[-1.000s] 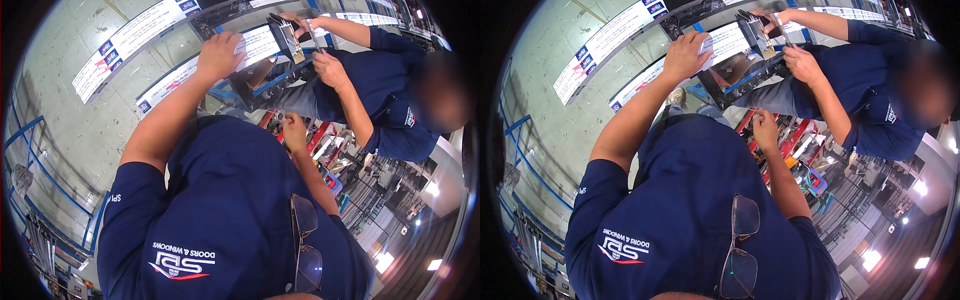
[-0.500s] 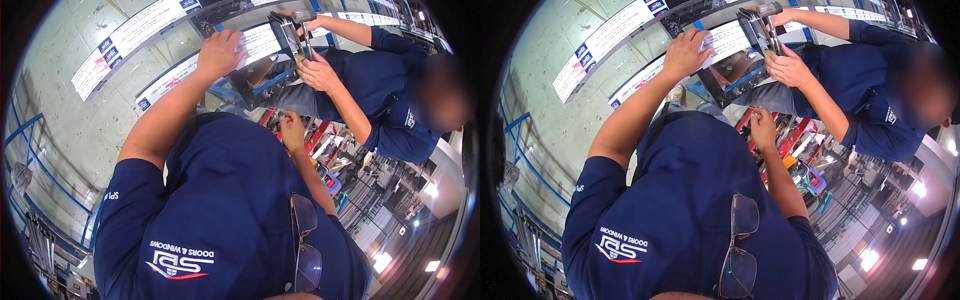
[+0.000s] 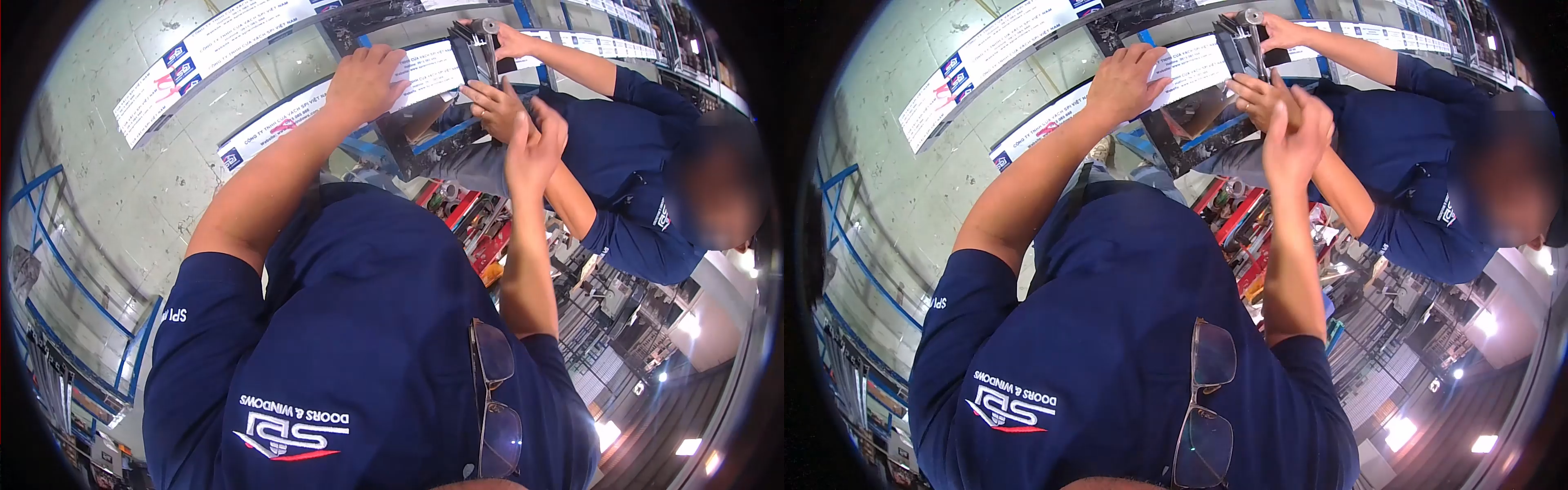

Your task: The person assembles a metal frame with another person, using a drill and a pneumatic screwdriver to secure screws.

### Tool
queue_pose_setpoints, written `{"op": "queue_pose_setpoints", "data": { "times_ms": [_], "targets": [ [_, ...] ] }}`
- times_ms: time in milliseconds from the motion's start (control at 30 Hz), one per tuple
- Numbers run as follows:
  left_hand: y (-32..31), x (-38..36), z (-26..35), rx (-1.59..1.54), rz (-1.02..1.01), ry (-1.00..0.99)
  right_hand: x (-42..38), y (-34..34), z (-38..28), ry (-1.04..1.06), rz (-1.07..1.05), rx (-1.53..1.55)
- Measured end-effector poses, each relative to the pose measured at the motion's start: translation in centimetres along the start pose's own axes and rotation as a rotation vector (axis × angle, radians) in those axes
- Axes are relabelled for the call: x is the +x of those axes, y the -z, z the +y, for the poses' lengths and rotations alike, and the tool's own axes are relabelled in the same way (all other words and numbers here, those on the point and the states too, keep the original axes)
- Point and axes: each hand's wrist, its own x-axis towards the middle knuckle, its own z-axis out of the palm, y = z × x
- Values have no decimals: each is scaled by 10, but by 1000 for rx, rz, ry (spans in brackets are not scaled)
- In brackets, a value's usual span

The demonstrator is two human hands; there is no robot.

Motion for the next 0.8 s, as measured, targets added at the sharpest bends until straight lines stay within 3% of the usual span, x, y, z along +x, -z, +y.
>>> {"op": "queue_pose_setpoints", "data": {
  "times_ms": [167, 233, 467, 800],
  "targets": [
    [1, -1, 1, -12, 7, 10, 46, -49, 36, -185, -234, -127],
    [0, -1, 0, -15, 17, 19, 65, -62, 35, -523, -551, 118],
    [1, -1, 2, -1, -36, 56, 82, -96, 37, -490, -591, -116],
    [6, 5, 6, 25, -103, 95, 86, -95, 32, -497, -645, -140]
  ]
}}
